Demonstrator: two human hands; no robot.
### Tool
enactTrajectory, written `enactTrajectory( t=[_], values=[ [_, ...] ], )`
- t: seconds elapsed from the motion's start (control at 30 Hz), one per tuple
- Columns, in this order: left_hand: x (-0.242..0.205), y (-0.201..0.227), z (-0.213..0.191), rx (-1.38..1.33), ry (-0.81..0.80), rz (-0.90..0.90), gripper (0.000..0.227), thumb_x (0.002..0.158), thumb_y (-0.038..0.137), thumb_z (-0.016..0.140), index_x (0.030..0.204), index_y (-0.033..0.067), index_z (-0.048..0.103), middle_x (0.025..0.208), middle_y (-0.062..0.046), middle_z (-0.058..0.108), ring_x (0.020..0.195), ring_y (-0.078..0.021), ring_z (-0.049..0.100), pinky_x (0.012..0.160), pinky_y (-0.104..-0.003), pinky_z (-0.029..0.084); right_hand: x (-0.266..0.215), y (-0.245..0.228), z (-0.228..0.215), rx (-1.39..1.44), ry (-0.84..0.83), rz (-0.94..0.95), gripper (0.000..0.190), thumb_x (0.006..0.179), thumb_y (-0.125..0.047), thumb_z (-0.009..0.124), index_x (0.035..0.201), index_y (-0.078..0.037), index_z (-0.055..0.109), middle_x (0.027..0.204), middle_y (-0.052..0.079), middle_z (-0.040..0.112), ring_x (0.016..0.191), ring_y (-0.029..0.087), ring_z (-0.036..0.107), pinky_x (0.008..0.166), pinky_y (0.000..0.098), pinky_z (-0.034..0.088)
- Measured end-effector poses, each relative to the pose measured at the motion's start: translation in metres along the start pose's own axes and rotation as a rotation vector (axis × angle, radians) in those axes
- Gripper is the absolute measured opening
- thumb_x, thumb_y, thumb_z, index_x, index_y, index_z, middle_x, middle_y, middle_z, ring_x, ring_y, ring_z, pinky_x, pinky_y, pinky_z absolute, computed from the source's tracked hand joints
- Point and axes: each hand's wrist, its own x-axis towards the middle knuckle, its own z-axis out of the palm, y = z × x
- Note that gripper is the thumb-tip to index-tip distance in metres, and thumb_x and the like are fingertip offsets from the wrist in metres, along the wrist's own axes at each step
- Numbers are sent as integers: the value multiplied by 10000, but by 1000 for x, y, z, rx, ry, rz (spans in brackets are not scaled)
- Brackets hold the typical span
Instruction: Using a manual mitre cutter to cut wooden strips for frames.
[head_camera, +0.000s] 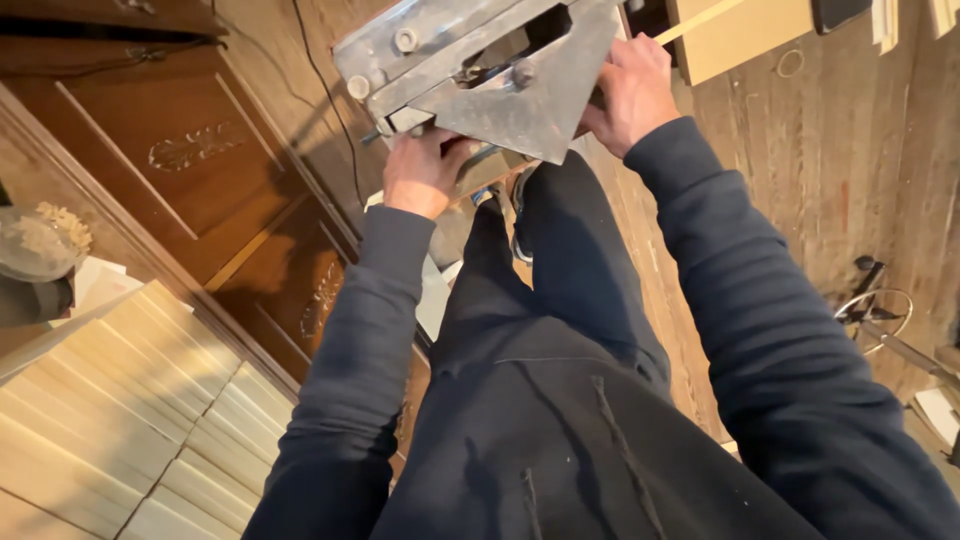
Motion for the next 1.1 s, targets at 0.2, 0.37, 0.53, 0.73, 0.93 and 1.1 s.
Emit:
enactTrajectory(
  t=[0.2, 0.37, 0.53, 0.73, 0.93, 1.1],
  values=[
    [1, -11, 9, 38, -6, 22, 263, 926, 369, 721, 1050, 151, 800, 969, -182, 743, 902, -432, 662, 794, -516, 514, -2, 5, 1, 20, -11, 21, 286, 916, -275, 814, 1153, -130, 747, 1114, 105, 600, 1089, 354, 532, 1036, 489, 360],
    [2, -13, 11, 72, -25, 37, 243, 933, 357, 715, 1034, 155, 804, 952, -175, 752, 899, -433, 666, 837, -509, 511, -5, 6, 0, 25, 8, 13, 305, 886, -270, 822, 1143, -124, 750, 1115, 94, 607, 1099, 344, 534, 1051, 488, 351],
    [0, -3, 4, 23, -39, -5, 257, 930, 353, 702, 1065, 156, 798, 965, -178, 745, 918, -420, 674, 828, -491, 520, -6, 4, 1, 14, 10, 0, 299, 886, -263, 819, 1146, -131, 753, 1149, 87, 625, 1118, 339, 538, 1057, 488, 349],
    [0, -2, 0, -59, -30, 31, 235, 919, 311, 703, 1062, 150, 797, 1004, -168, 748, 935, -395, 688, 811, -459, 534, -7, 4, 1, -2, 6, -14, 300, 907, -264, 814, 1173, -141, 751, 1133, 94, 618, 1117, 345, 540, 1052, 487, 356],
    [-1, -6, 5, -45, -10, 44, 227, 915, 288, 720, 1075, 142, 790, 1034, -148, 756, 952, -376, 699, 831, -449, 542, -10, 10, 6, -3, 24, -59, 331, 900, -191, 772, 1227, -143, 740, 1157, 97, 628, 1114, 345, 536, 1027, 487, 365],
    [-6, -10, 10, 9, 39, 98, 215, 915, 289, 729, 1041, 129, 799, 1036, -164, 741, 967, -397, 665, 843, -475, 526, -13, 14, 10, -28, 59, -101, 316, 906, -164, 760, 1220, -144, 736, 1162, 89, 630, 1107, 351, 538, 1023, 482, 372]
  ],
)
